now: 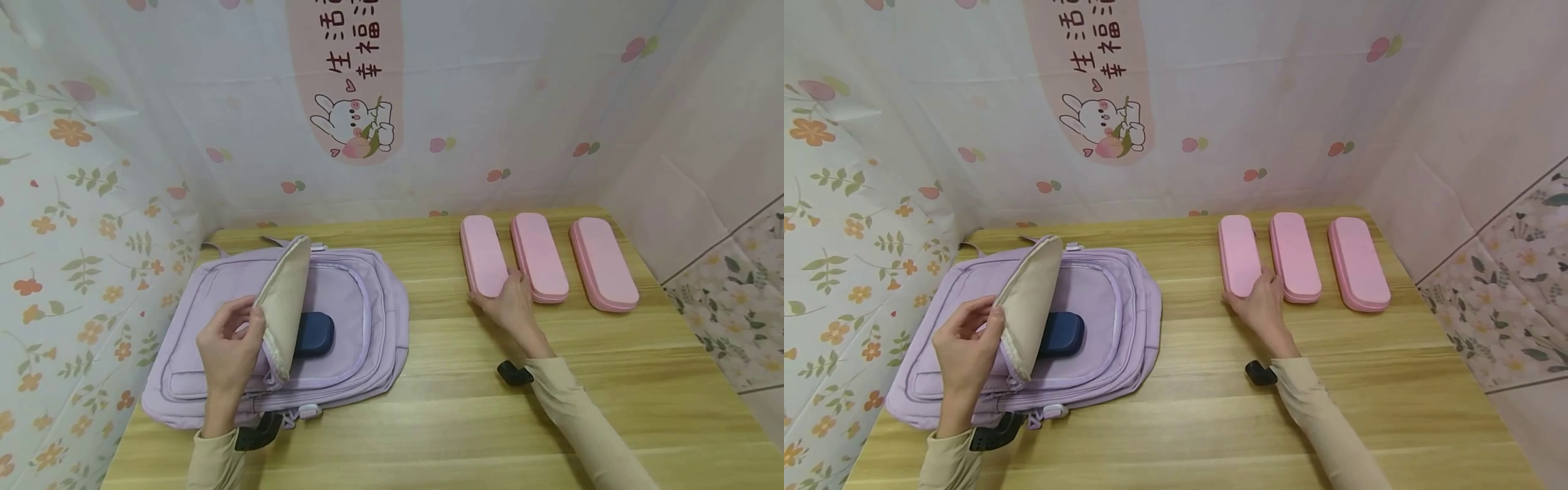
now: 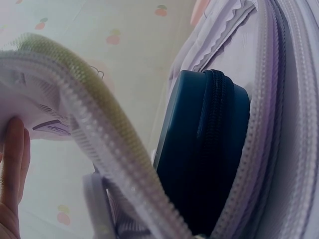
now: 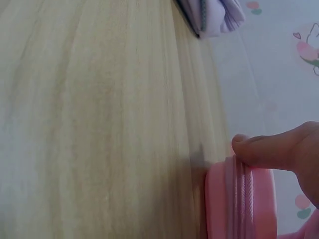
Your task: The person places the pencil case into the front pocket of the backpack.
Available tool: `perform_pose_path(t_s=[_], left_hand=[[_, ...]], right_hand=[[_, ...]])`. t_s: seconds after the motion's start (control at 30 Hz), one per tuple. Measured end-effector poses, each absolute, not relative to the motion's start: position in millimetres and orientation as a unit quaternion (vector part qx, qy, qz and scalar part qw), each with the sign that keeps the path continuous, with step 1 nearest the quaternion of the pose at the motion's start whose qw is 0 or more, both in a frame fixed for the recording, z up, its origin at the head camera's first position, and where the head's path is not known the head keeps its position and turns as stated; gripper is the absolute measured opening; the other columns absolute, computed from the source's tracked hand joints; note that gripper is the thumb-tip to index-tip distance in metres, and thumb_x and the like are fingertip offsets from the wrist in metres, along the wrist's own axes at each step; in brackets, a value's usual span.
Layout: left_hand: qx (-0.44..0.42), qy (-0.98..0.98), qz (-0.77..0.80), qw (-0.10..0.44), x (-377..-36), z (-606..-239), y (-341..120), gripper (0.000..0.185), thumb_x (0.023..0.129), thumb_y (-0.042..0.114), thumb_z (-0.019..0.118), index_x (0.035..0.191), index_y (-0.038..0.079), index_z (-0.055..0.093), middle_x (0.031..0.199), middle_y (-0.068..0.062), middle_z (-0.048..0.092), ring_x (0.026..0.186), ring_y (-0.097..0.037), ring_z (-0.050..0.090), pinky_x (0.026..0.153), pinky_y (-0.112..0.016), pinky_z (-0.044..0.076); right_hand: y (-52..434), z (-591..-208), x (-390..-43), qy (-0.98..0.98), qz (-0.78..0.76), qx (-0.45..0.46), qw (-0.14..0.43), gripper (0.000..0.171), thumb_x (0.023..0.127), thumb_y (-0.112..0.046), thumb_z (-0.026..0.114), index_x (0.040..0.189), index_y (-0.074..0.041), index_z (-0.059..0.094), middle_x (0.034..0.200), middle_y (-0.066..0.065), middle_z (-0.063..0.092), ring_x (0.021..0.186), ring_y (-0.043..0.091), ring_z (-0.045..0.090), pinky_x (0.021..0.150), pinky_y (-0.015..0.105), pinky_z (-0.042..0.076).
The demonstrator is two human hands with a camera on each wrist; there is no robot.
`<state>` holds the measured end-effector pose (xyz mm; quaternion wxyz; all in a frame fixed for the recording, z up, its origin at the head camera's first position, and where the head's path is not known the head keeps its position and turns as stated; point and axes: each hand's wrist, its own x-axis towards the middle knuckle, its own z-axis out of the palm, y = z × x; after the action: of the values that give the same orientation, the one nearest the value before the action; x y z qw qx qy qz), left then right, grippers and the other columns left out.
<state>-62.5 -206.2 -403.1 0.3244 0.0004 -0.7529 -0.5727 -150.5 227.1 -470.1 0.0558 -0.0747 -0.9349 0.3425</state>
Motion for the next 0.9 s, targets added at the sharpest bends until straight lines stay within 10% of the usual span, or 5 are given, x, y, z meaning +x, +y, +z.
perform_pose_path(t_s=[0.53,0.9], left_hand=[[0.005,-0.754,-0.57,0.325,-61,-403,-205,0.02,0.087,-0.009,0.063,0.104,-0.011,0.072,0.081,0.015,0.067,0.07,0.005,0.064,0.064,-0.007,0.055],[0.019,-0.753,-0.567,0.334,-61,-404,-207,0.019,0.087,-0.008,0.063,0.104,-0.011,0.072,0.079,0.016,0.067,0.071,0.004,0.065,0.064,-0.007,0.055]], right_hand=[[225,-472,-150,-0.9,0.394,-0.058,0.176,0.083,0.07,-0.03,0.09,0.13,0.011,0.052,0.121,0.029,0.057,0.109,0.041,0.055,0.091,0.052,0.047],[195,-442,-144,-0.882,0.452,0.009,0.132,0.081,0.069,-0.026,0.092,0.132,0.005,0.052,0.121,0.023,0.057,0.11,0.034,0.054,0.089,0.039,0.046]])
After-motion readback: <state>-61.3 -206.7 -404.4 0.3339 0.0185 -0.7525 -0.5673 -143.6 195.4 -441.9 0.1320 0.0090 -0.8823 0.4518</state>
